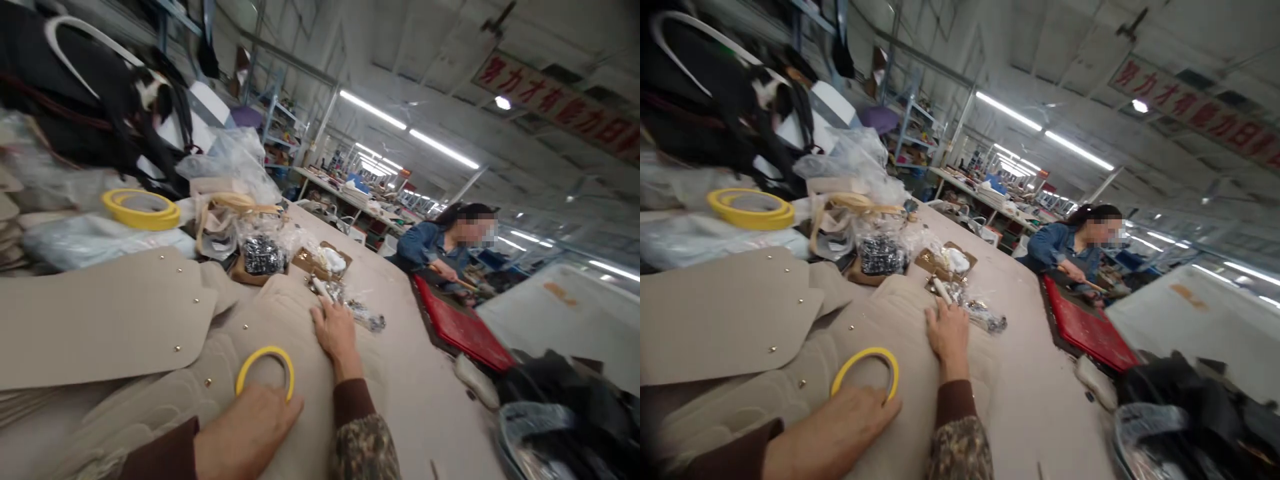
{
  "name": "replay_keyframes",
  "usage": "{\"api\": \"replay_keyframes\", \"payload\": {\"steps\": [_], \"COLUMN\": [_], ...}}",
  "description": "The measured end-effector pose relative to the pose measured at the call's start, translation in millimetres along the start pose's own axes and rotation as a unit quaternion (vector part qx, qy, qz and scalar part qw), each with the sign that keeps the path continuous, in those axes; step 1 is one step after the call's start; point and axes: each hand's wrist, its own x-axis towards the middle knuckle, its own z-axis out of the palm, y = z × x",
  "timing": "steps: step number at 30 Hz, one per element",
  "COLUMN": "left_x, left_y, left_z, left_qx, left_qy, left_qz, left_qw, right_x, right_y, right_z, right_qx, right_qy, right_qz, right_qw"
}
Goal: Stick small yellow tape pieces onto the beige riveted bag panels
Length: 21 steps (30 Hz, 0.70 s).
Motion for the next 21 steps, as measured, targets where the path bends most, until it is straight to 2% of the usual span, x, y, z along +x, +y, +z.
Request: {"api": "replay_keyframes", "payload": {"steps": [3,9,13,18,21], "left_x": [-1.0,-6.2,-11.9,-12.3,-14.6], "left_y": [5.3,9.6,16.7,10.0,3.3], "left_z": [0.2,3.9,-1.3,-1.3,-3.3], "left_qx": [0.054,0.050,0.064,0.003,-0.024], "left_qy": [-0.023,-0.010,-0.027,-0.028,-0.025], "left_qz": [0.002,0.010,0.009,-0.004,0.014], "left_qw": [0.998,0.999,0.998,1.000,0.999], "right_x": [-4.0,-10.0,-17.3,-14.6,-18.3], "right_y": [4.8,8.2,8.8,3.0,-7.0], "right_z": [8.3,8.9,11.3,12.5,-0.2], "right_qx": [-0.003,-0.004,0.012,0.044,0.044], "right_qy": [-0.005,-0.023,-0.028,0.008,0.036], "right_qz": [-0.011,-0.013,-0.024,-0.028,-0.018], "right_qw": [1.000,1.000,0.999,0.999,0.998]}}
